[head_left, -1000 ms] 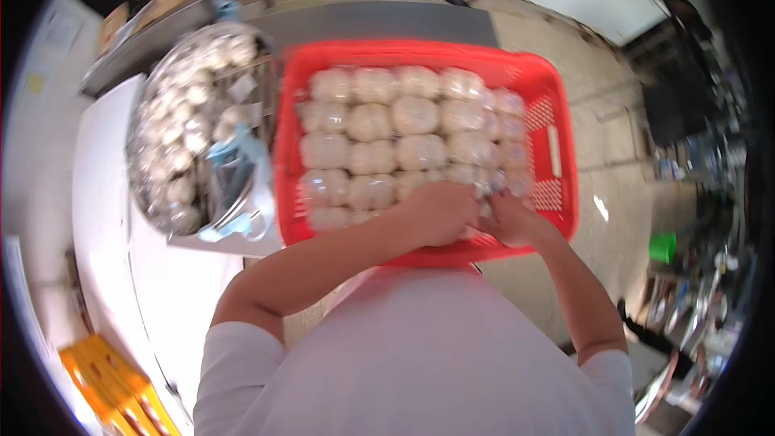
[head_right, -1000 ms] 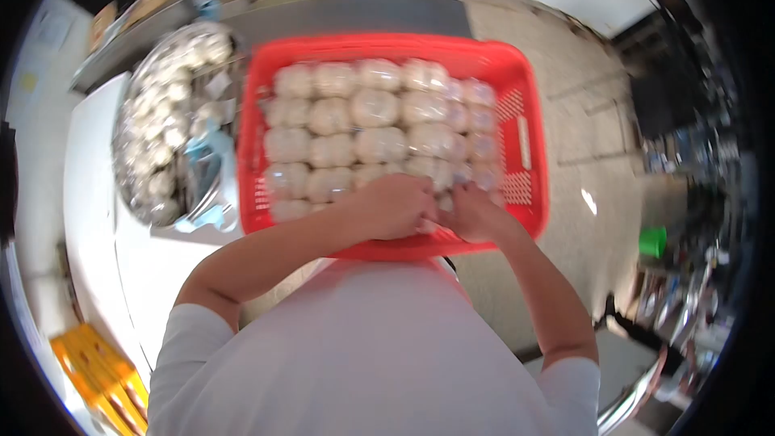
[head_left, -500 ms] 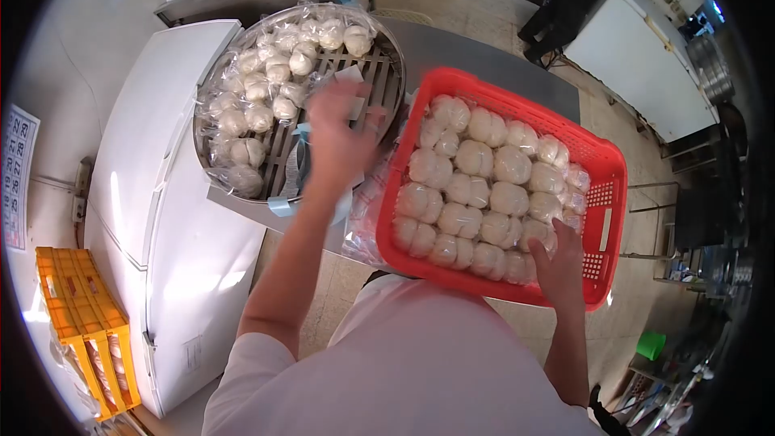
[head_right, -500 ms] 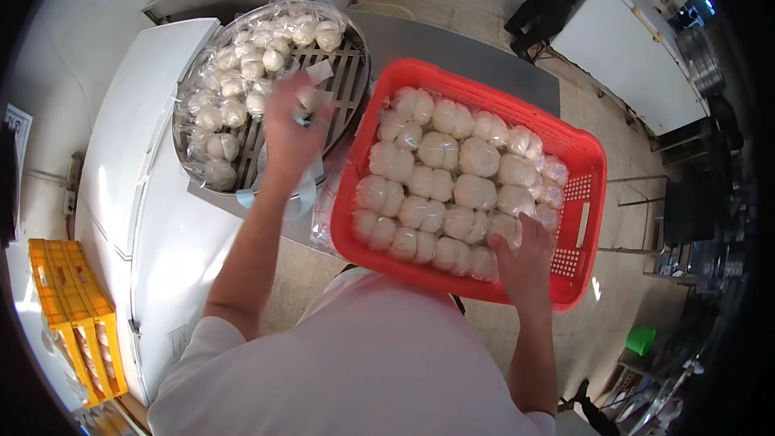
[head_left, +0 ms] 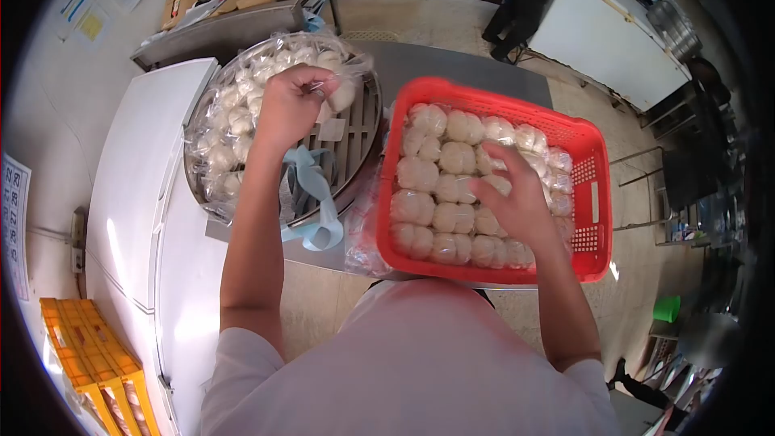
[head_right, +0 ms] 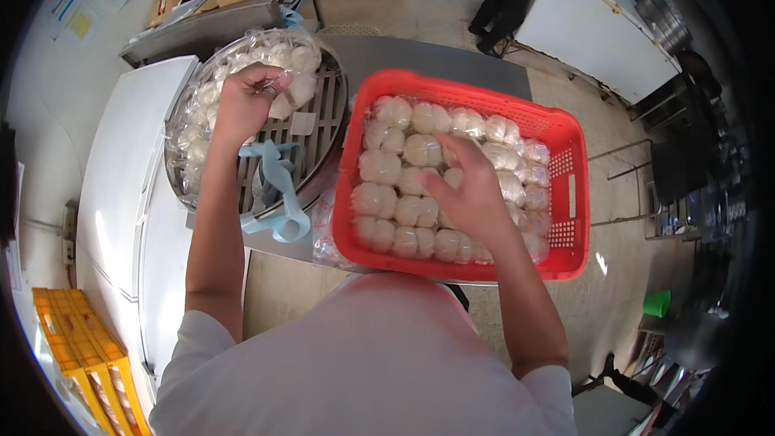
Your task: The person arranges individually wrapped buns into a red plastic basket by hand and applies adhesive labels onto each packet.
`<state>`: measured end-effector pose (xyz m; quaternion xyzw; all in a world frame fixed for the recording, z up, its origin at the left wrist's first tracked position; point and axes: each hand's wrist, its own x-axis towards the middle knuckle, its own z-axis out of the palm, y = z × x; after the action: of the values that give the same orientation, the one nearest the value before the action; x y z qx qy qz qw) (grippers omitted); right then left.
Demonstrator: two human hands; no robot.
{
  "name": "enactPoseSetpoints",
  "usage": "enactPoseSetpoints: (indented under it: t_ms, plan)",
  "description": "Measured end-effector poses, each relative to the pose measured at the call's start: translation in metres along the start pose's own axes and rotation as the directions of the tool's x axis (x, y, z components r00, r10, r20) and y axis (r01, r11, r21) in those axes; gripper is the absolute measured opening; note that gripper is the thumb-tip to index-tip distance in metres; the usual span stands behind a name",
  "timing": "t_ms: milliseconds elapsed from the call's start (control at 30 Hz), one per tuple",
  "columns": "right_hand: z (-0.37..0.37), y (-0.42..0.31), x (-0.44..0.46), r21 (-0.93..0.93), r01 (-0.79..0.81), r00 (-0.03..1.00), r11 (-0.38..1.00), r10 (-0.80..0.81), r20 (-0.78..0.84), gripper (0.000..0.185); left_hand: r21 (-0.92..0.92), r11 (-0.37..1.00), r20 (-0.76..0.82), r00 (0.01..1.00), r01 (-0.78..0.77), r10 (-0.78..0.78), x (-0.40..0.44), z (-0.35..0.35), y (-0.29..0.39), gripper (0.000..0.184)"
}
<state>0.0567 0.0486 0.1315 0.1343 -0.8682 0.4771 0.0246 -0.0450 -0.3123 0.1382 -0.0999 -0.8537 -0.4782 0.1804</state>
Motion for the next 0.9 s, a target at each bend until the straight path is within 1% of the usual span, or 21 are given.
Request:
enactPoseSetpoints:
  t_ms: [67, 100, 167, 233, 267, 333, 367, 400, 433, 467, 500, 533, 567, 600, 633, 700, 733, 800, 833, 867, 900]
  plan:
    - [-0.001, -0.010, 0.028, 0.022, 0.149, 0.987, 0.989, -0.147, -0.057, 0.059, -0.109, 0.984, 0.064, 0.987, -0.140, 0.148, 0.001, 0.009, 0.043, 0.014]
    - [0.003, -0.011, 0.042, 0.007, 0.199, 0.977, 0.980, -0.198, -0.079, 0.055, -0.164, 0.972, 0.109, 0.976, -0.171, 0.190, -0.001, 0.020, 0.064, 0.014]
    - [0.007, -0.016, 0.056, 0.034, 0.206, 0.979, 0.978, -0.206, 0.004, 0.047, -0.278, 0.936, 0.198, 0.940, -0.217, 0.277, -0.010, 0.051, 0.102, 0.013]
    - [0.003, -0.021, 0.057, 0.109, 0.100, 0.970, 0.989, -0.122, 0.210, 0.040, -0.407, 0.902, 0.202, 0.948, -0.145, 0.244, -0.029, 0.100, 0.139, 0.010]
    - [0.002, -0.010, 0.052, 0.189, 0.092, 0.983, 0.978, -0.119, 0.138, 0.038, -0.400, 0.916, 0.308, 0.939, -0.017, 0.152, -0.036, 0.123, 0.143, 0.019]
    - [-0.002, 0.011, 0.042, 0.341, 0.095, 0.995, 0.935, -0.101, 0.000, 0.034, -0.514, 0.849, 0.204, 0.944, -0.123, 0.260, -0.041, 0.143, 0.146, 0.035]
    - [-0.011, 0.020, 0.034, 0.459, -0.046, 0.999, 0.887, 0.044, 0.016, 0.032, -0.563, 0.808, 0.146, 0.942, -0.173, 0.304, -0.041, 0.150, 0.144, 0.044]
    - [-0.026, 0.010, 0.024, 0.569, -0.177, 0.982, 0.803, 0.185, 0.045, 0.030, -0.508, 0.845, 0.229, 0.920, -0.167, 0.319, -0.041, 0.157, 0.130, 0.075]
    - [-0.038, 0.005, 0.014, 0.668, -0.295, 0.943, 0.683, 0.320, 0.089, 0.028, -0.581, 0.813, 0.295, 0.918, -0.047, 0.264, -0.052, 0.176, 0.129, 0.076]
    - [-0.041, 0.007, 0.010, 0.665, -0.189, 0.958, 0.723, 0.283, -0.036, 0.027, -0.636, 0.768, 0.365, 0.906, 0.075, 0.214, -0.070, 0.195, 0.131, 0.078]
    - [-0.046, 0.019, 0.009, 0.517, -0.087, 0.973, 0.852, 0.184, -0.141, 0.027, -0.674, 0.712, 0.436, 0.883, 0.195, 0.171, -0.084, 0.209, 0.137, 0.079]
    - [-0.052, 0.036, 0.010, 0.340, 0.010, 0.972, 0.940, 0.070, -0.224, 0.028, -0.656, 0.740, 0.400, 0.900, 0.150, 0.172, -0.090, 0.219, 0.151, 0.085]
    - [-0.060, 0.050, 0.009, 0.143, 0.093, 0.959, 0.985, -0.050, -0.279, 0.029, -0.592, 0.771, 0.497, 0.860, 0.235, 0.120, -0.090, 0.227, 0.156, 0.083]
    - [-0.071, 0.054, 0.005, 0.092, 0.109, 0.952, 0.990, -0.077, -0.296, 0.019, -0.519, 0.794, 0.588, 0.806, 0.317, 0.063, -0.090, 0.235, 0.158, 0.081]
    - [-0.085, 0.058, -0.002, 0.032, 0.182, 0.949, 0.983, -0.167, -0.267, 0.018, -0.438, 0.810, 0.670, 0.742, 0.390, 0.005, -0.090, 0.245, 0.160, 0.078]
    - [-0.112, 0.060, -0.017, -0.075, 0.333, 0.922, 0.940, -0.341, -0.185, 0.018, -0.543, 0.495, 0.737, 0.668, 0.679, -0.107, -0.093, 0.273, 0.165, 0.065]
    - [-0.124, 0.055, -0.030, -0.251, 0.439, 0.882, 0.863, -0.467, -0.060, 0.032, -0.558, 0.302, 0.773, 0.616, 0.773, -0.151, -0.092, 0.284, 0.168, 0.059]
    - [-0.140, 0.047, -0.057, -0.436, 0.385, 0.898, 0.814, -0.439, -0.026, 0.049, -0.447, 0.132, 0.889, 0.456, 0.885, -0.043, -0.088, 0.290, 0.183, 0.051]
    - [-0.153, 0.049, -0.066, -0.488, 0.354, 0.915, 0.798, -0.402, 0.005, 0.060, -0.376, 0.053, 0.926, 0.376, 0.925, 0.022, -0.085, 0.292, 0.191, 0.049]
    - [-0.165, 0.052, -0.076, -0.540, 0.326, 0.930, 0.776, -0.365, 0.036, 0.071, -0.332, 0.063, 0.943, 0.330, 0.941, 0.032, -0.083, 0.300, 0.202, 0.050]
    - [-0.179, 0.060, -0.084, -0.525, 0.270, 0.949, 0.807, -0.316, 0.001, 0.070, -0.286, 0.074, 0.958, 0.283, 0.955, 0.042, -0.082, 0.310, 0.215, 0.052]
